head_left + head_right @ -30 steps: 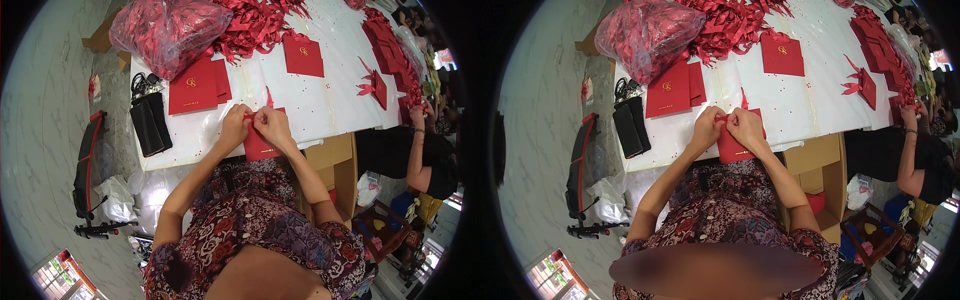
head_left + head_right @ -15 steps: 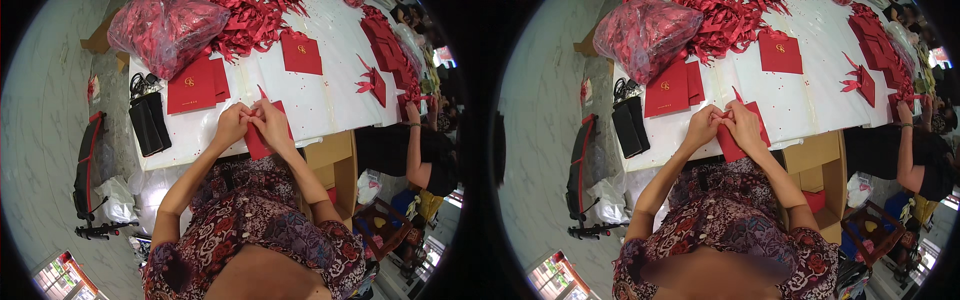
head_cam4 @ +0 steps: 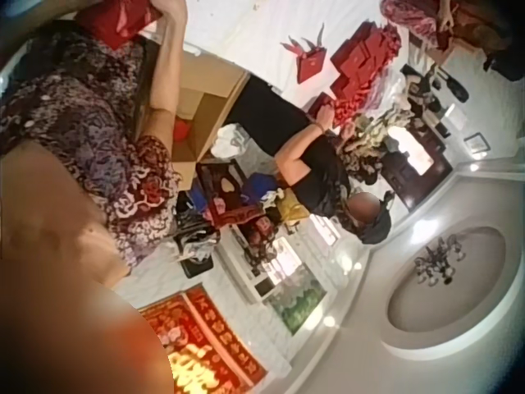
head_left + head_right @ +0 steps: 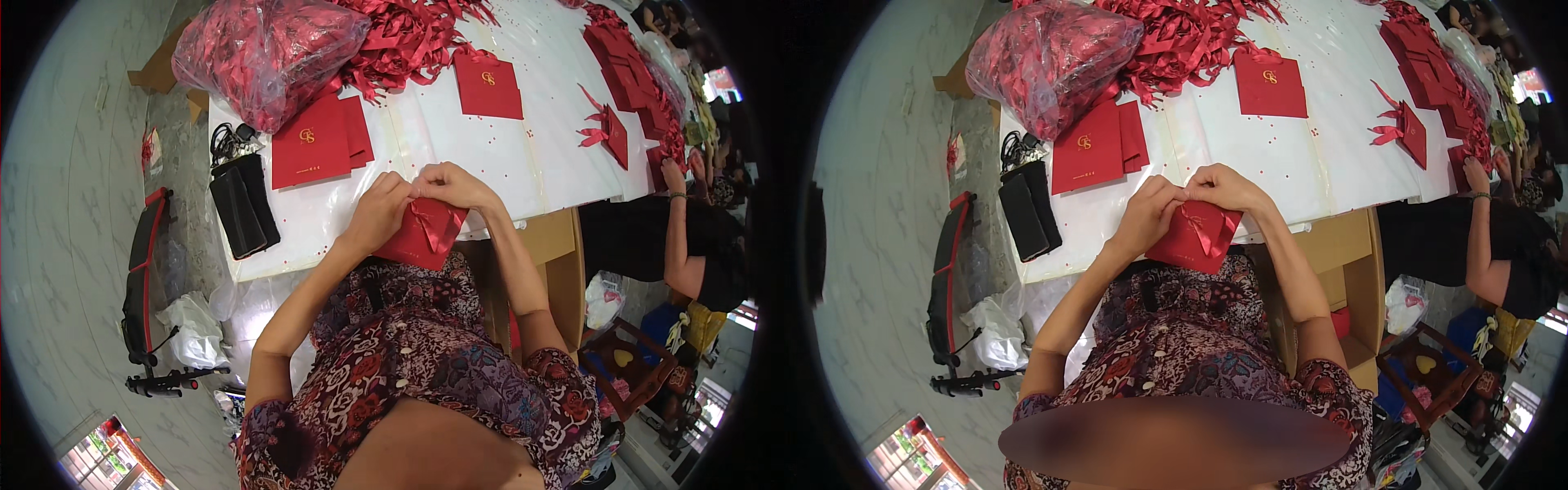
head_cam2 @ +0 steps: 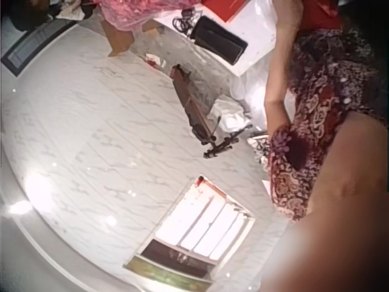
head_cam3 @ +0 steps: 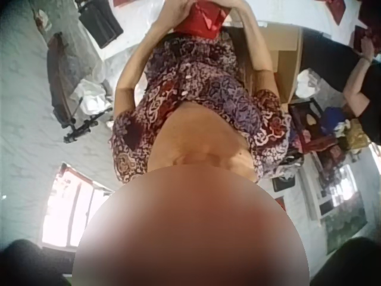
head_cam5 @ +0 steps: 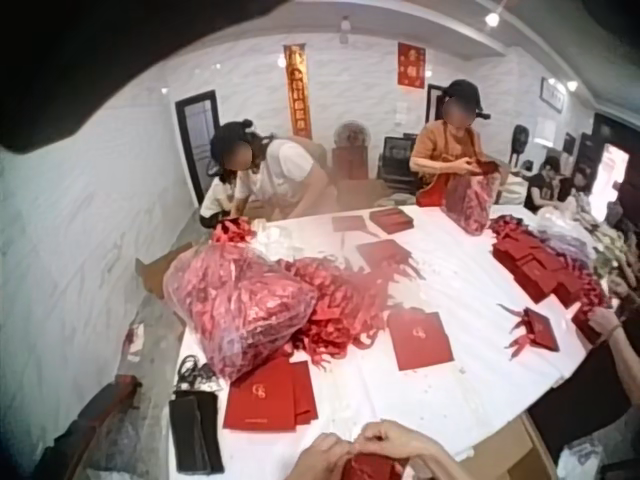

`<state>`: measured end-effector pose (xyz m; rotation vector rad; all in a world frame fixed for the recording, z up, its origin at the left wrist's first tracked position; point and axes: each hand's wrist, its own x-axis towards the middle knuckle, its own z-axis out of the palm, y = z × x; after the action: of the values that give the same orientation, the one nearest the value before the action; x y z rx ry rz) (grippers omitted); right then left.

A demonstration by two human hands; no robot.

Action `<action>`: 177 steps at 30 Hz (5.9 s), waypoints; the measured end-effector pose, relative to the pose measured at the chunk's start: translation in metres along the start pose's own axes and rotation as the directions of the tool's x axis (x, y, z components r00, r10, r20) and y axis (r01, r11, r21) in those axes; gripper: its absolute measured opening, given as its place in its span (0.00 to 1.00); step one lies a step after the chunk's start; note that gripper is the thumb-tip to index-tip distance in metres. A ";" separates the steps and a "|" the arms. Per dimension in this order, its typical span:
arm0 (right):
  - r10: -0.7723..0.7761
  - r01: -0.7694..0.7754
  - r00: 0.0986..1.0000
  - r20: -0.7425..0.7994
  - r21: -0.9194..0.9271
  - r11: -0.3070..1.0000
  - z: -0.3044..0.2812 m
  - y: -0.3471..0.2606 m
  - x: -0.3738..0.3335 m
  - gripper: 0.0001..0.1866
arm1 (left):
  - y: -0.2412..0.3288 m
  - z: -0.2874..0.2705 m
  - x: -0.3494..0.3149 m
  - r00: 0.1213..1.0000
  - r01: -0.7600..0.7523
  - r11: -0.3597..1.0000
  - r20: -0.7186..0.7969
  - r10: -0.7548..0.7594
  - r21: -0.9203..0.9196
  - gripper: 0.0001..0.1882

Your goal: Tying decorative ribbons onto red envelopes and packing them into boxes.

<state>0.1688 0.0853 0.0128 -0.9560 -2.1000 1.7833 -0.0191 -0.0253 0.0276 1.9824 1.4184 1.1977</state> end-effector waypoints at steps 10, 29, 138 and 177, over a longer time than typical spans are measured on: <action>0.188 -0.108 0.872 -0.451 0.198 0.974 0.001 -0.009 0.031 0.11 | 0.002 0.001 0.005 0.999 0.027 0.999 -0.044 -0.025 0.037 0.04; 0.036 -0.271 0.830 -0.556 -0.347 0.898 0.003 -0.004 0.012 0.12 | -0.045 0.046 0.038 0.970 0.244 0.860 -0.106 -0.220 0.447 0.10; -0.679 0.262 0.704 -0.208 -0.812 0.521 -0.098 0.011 0.090 0.05 | -0.002 0.034 -0.030 0.997 0.046 0.960 0.043 -0.060 0.276 0.43; -0.076 -0.285 0.780 -0.621 -0.461 0.840 0.031 -0.013 -0.036 0.09 | -0.019 0.051 0.030 0.994 0.087 0.971 0.049 -0.101 0.224 0.12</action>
<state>0.1746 0.0385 0.0265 -1.5708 -2.1071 0.6966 0.0161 0.0166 -0.0016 2.0510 1.6576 0.9670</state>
